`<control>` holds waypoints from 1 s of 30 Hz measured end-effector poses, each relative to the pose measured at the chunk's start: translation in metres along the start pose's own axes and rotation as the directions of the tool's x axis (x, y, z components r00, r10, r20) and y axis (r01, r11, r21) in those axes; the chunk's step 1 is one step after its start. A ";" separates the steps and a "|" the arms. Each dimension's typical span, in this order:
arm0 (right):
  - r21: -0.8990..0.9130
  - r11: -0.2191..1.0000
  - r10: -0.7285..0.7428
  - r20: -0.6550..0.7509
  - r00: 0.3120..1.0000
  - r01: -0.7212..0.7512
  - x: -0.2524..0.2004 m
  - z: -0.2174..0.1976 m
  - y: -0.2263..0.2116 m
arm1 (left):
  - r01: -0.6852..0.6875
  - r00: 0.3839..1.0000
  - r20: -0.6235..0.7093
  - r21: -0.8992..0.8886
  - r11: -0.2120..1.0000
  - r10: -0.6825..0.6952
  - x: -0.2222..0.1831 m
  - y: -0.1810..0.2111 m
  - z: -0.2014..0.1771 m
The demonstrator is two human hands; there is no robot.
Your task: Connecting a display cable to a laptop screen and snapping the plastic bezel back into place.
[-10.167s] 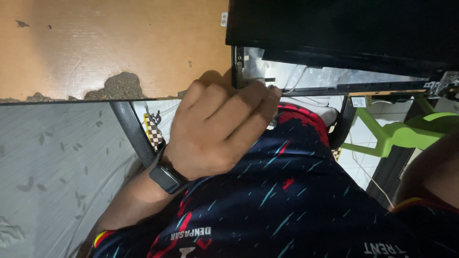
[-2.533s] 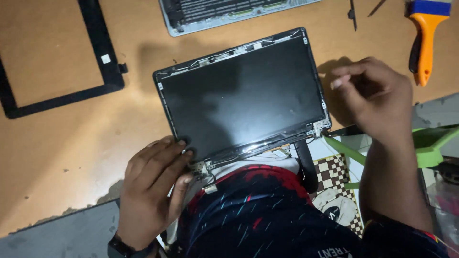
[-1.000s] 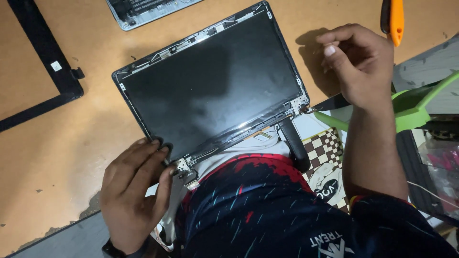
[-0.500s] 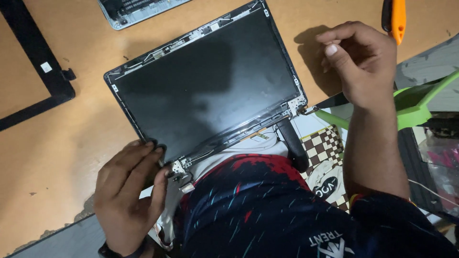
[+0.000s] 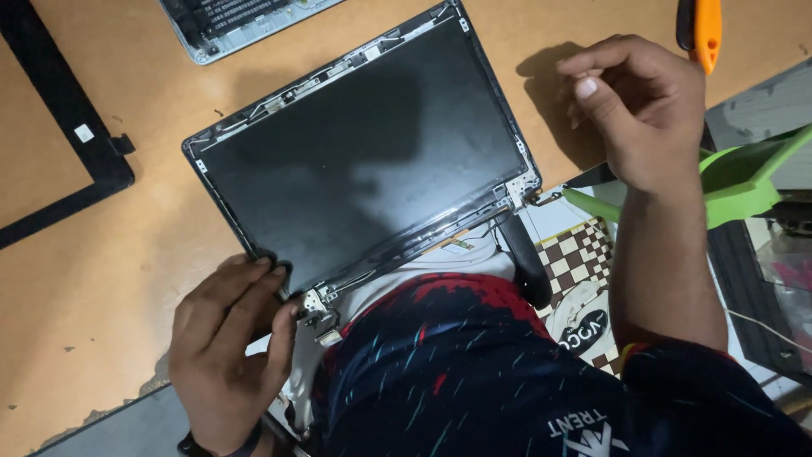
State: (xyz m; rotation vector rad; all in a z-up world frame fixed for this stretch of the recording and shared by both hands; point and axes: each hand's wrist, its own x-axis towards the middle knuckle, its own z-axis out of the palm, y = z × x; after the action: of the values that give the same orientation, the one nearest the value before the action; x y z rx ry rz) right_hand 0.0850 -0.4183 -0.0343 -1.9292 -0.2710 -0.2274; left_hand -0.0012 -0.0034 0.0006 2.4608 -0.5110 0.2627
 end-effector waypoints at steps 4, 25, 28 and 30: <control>-0.007 1.000 0.012 -0.002 1.000 -0.012 -0.001 -0.001 0.000 | -0.004 1.000 -0.004 -0.028 1.000 0.004 0.004 0.002 -0.001; -0.020 1.000 0.002 0.011 1.000 -0.002 -0.001 -0.004 0.006 | -0.002 1.000 0.001 -0.001 1.000 0.002 -0.001 -0.001 -0.002; -0.022 1.000 -0.015 0.012 1.000 0.015 -0.002 -0.004 0.009 | 0.015 1.000 -0.007 -0.030 0.999 -0.016 0.000 0.000 -0.003; 0.002 1.000 0.017 -0.012 1.000 -0.017 -0.002 -0.004 0.011 | -0.020 1.000 -0.023 -0.043 0.999 0.019 0.002 -0.001 -0.003</control>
State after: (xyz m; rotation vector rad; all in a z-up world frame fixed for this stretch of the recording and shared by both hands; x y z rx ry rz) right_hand 0.0859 -0.4261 -0.0435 -1.9271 -0.2467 -0.2271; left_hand 0.0003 -0.0018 0.0030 2.4094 -0.5266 0.2840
